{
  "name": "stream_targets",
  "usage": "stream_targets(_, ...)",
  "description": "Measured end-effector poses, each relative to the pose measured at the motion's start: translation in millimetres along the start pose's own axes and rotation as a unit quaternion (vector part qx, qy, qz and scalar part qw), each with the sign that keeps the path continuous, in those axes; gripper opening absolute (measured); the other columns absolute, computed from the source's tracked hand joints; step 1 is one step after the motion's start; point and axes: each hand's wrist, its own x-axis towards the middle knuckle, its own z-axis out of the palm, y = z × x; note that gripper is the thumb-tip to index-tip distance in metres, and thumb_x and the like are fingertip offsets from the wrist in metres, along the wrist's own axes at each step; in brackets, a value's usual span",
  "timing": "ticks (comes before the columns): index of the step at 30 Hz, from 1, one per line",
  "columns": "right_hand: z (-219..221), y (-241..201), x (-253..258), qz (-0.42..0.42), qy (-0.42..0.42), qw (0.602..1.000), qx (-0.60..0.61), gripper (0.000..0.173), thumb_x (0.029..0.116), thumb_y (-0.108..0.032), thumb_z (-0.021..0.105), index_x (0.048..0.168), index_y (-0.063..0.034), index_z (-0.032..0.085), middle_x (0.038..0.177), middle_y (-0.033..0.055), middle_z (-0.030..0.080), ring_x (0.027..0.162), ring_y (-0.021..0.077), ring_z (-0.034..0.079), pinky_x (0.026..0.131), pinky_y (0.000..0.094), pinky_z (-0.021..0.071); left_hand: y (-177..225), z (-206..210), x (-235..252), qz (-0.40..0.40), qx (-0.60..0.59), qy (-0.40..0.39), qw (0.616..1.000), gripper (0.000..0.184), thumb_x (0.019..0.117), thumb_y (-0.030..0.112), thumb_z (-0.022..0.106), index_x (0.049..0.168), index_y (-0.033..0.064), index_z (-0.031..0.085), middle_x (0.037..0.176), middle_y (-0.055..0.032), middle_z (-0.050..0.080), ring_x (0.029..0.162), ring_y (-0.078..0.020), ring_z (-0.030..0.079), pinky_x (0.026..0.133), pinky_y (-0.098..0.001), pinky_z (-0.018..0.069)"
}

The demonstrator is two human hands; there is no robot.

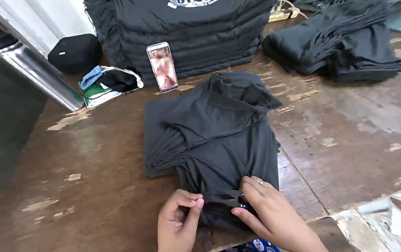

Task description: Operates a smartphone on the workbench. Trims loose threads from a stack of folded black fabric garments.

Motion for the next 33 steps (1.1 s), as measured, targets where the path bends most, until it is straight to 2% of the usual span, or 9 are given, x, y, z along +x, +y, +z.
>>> stream_targets(5, 3, 0, 4, -0.028, -0.010, 0.997, -0.067, 0.060, 0.1068, -0.060, 0.027, 0.084, -0.0133, 0.058, 0.080, 0.0051, 0.059, 0.076, 0.0239, 0.061, 0.062, 0.0366, 0.0485, -2, 2, 3, 0.042, 0.025, 0.028, 0.998, 0.012, 0.0923, 0.010, 0.074, 0.099, 0.0201, 0.072, 0.099, 0.0088, 0.073, 0.095, -0.0020, 0.071, 0.085, -0.0182, 0.0592)
stream_targets(12, 11, -6, 8, -0.008, 0.008, 0.996, -0.087, 0.056, 0.1075, -0.052, 0.032, 0.075, -0.0149, 0.058, 0.073, 0.0024, 0.058, 0.069, 0.0225, 0.058, 0.056, 0.0357, 0.0443, -4, -2, 4, 0.056, -0.042, -0.072, 0.995, 0.008, 0.0968, 0.011, 0.069, 0.102, 0.0174, 0.068, 0.099, 0.0064, 0.069, 0.098, -0.0018, 0.066, 0.088, -0.0169, 0.0549)
stream_targets(18, 9, -2, 6, -0.027, 0.001, 0.997, -0.077, 0.060, 0.1077, -0.056, 0.027, 0.078, -0.0142, 0.057, 0.075, 0.0037, 0.057, 0.071, 0.0228, 0.058, 0.058, 0.0358, 0.0451, -5, -7, 6, 0.054, -0.057, -0.050, 0.996, 0.010, 0.0962, 0.012, 0.070, 0.101, 0.0199, 0.069, 0.098, 0.0079, 0.069, 0.097, -0.0020, 0.066, 0.089, -0.0176, 0.0544)
stream_targets(24, 12, -5, 8, -0.016, 0.003, 0.996, -0.090, 0.058, 0.1078, -0.054, 0.029, 0.074, -0.0154, 0.057, 0.071, 0.0019, 0.056, 0.068, 0.0218, 0.057, 0.055, 0.0355, 0.0431, -5, -6, 5, 0.039, -0.117, -0.070, 0.990, 0.011, 0.0957, 0.010, 0.070, 0.102, 0.0178, 0.069, 0.097, 0.0061, 0.068, 0.098, -0.0036, 0.067, 0.091, -0.0198, 0.0545)
stream_targets(30, 9, -1, 7, -0.020, -0.005, 0.997, -0.069, 0.061, 0.1084, -0.056, 0.025, 0.077, -0.0140, 0.057, 0.074, 0.0037, 0.057, 0.071, 0.0224, 0.058, 0.058, 0.0358, 0.0451, -7, -12, 6, 0.042, -0.109, -0.054, 0.992, 0.011, 0.0955, 0.011, 0.071, 0.103, 0.0189, 0.070, 0.098, 0.0070, 0.069, 0.097, -0.0029, 0.067, 0.089, -0.0185, 0.0548)
stream_targets(33, 10, -4, 10, -0.016, -0.011, 0.996, -0.083, 0.061, 0.1081, -0.056, 0.026, 0.076, -0.0141, 0.058, 0.072, 0.0034, 0.057, 0.069, 0.0227, 0.059, 0.057, 0.0362, 0.0451, -7, -11, 5, 0.041, -0.115, -0.060, 0.991, 0.011, 0.0952, 0.010, 0.071, 0.103, 0.0182, 0.070, 0.098, 0.0064, 0.069, 0.098, -0.0034, 0.067, 0.089, -0.0189, 0.0548)
